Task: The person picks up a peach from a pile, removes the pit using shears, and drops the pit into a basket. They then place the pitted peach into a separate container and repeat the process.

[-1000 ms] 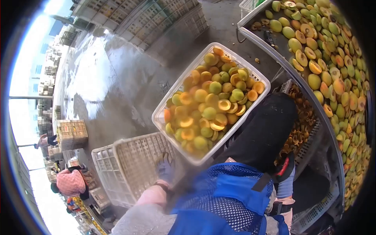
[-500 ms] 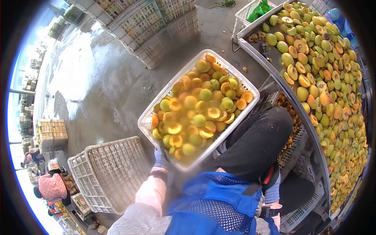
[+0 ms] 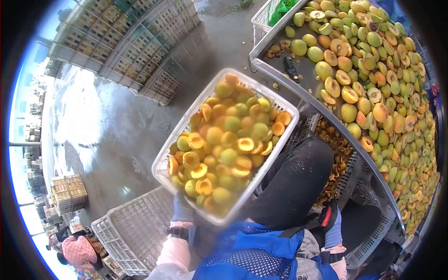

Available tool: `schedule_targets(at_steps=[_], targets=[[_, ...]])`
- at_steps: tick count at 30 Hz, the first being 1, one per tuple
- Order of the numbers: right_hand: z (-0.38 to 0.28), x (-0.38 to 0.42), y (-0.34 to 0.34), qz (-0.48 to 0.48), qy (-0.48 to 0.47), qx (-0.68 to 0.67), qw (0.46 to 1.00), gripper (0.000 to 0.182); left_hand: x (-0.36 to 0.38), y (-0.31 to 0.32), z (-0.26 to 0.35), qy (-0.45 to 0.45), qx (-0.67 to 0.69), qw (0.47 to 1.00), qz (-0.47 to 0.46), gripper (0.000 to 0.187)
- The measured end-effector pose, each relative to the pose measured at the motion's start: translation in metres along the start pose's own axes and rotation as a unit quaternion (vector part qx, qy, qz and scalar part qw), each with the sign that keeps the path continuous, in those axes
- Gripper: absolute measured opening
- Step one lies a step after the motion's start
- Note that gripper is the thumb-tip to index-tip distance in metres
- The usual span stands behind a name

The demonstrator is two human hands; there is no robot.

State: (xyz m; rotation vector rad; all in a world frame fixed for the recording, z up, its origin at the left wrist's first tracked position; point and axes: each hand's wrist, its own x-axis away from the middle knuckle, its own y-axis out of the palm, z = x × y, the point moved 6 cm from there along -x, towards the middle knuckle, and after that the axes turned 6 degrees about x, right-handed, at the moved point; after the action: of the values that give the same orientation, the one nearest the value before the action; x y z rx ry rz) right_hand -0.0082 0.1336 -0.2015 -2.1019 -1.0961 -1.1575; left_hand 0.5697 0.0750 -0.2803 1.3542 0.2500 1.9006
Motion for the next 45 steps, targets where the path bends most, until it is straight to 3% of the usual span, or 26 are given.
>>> schedule_targets(at_steps=[2,5,6,8,9,11,13,14,16,17,18,20,21,23,24,28,31,33,34,36,37,38,40,42,43,45], targets=[[-0.002,0.006,0.007,0.023,0.0,0.044,0.999,0.041,-0.007,-0.011,0.013,0.066,-0.069,0.993,0.063,0.048],[0.0,0.001,0.011,0.008,0.006,0.05,0.999,0.038,-0.004,0.04,0.009,0.051,-0.009,0.99,0.132,0.034],[-0.002,-0.002,0.017,-0.006,-0.001,0.042,0.999,0.037,-0.07,-0.09,0.012,0.07,-0.077,0.985,0.141,0.037],[-0.015,0.006,0.035,-0.008,-0.046,0.06,0.997,0.034,-0.081,-0.093,0.014,0.015,-0.028,0.998,0.045,0.04],[-0.008,-0.003,0.033,-0.044,-0.025,0.006,0.999,0.032,-0.068,-0.062,0.019,0.0,-0.033,0.999,0.031,0.037],[-0.013,0.007,0.021,-0.021,-0.037,0.016,0.999,0.031,-0.039,-0.013,0.018,-0.002,-0.062,0.998,0.015,0.032],[-0.008,0.02,0.017,0.002,-0.025,0.043,0.999,0.031,-0.022,0.005,0.021,0.052,-0.138,0.989,0.028,0.03],[-0.004,0.026,0.017,0.012,0.017,0.02,1.0,0.031,-0.016,0.013,0.021,0.08,-0.173,0.98,0.055,0.03],[-0.001,0.026,0.009,0.065,-0.019,0.075,0.995,0.037,-0.023,0.001,0.005,0.102,-0.169,0.964,0.177,0.026],[0.001,0.025,0.012,0.012,0.036,0.031,0.999,0.037,-0.04,-0.017,-0.004,0.071,-0.112,0.971,0.198,0.027],[0.0,0.024,0.012,0.016,0.01,0.037,0.999,0.037,-0.054,-0.032,-0.006,0.041,-0.059,0.973,0.219,0.027],[-0.006,0.022,0.019,0.01,-0.031,0.071,0.997,0.037,-0.053,-0.04,-0.002,-0.035,-0.05,0.99,0.125,0.033],[-0.008,0.027,0.023,0.005,-0.01,0.05,0.999,0.037,-0.051,-0.035,-0.001,-0.035,-0.064,0.993,0.09,0.039],[-0.012,0.037,0.019,0.008,-0.006,0.065,0.998,0.038,-0.014,0.04,-0.002,-0.041,-0.089,0.994,0.055,0.046],[-0.009,0.04,0.02,0.008,0.002,0.076,0.997,0.039,-0.029,0.011,0.004,-0.013,-0.078,0.996,0.036,0.043],[-0.004,0.037,0.011,0.034,-0.013,0.127,0.991,0.039,-0.014,0.037,0.018,0.087,-0.141,0.974,0.153,0.028],[-0.003,0.039,0.016,0.019,-0.015,0.111,0.994,0.037,-0.065,-0.039,0.016,0.077,-0.188,0.947,0.248,0.029],[-0.015,0.049,0.031,0.01,-0.038,0.135,0.99,0.035,-0.058,-0.056,0.024,0.05,-0.193,0.964,0.175,0.027],[-0.024,0.048,0.033,0.007,-0.037,0.129,0.991,0.036,-0.052,-0.022,0.019,0.049,-0.194,0.969,0.147,0.027],[-0.017,0.06,0.031,0.018,-0.007,0.121,0.992,0.036,-0.021,0.038,0.01,0.04,-0.02,0.992,0.116,0.027],[-0.018,0.063,0.032,0.032,-0.011,0.144,0.989,0.035,-0.024,0.02,0.016,0.062,-0.083,0.98,0.17,0.028],[-0.014,0.062,0.036,0.04,0.001,0.152,0.988,0.035,-0.03,0.0,0.018,0.053,-0.143,0.979,0.134,0.031],[-0.015,0.059,0.034,0.06,0.012,0.167,0.984,0.036,-0.025,0.014,0.019,0.101,-0.173,0.965,0.171,0.036],[-0.012,0.049,0.038,0.037,0.009,0.189,0.981,0.036,-0.038,-0.017,0.013,0.122,-0.189,0.941,0.251,0.04],[-0.01,0.043,0.039,0.025,0.002,0.192,0.981,0.036,-0.042,-0.013,0.024,0.19,-0.225,0.935,0.197,0.043],[-0.012,0.043,0.046,0.027,0.024,0.165,0.986,0.035,-0.017,-0.002,0.044,0.283,-0.36,0.847,0.269,0.043]])
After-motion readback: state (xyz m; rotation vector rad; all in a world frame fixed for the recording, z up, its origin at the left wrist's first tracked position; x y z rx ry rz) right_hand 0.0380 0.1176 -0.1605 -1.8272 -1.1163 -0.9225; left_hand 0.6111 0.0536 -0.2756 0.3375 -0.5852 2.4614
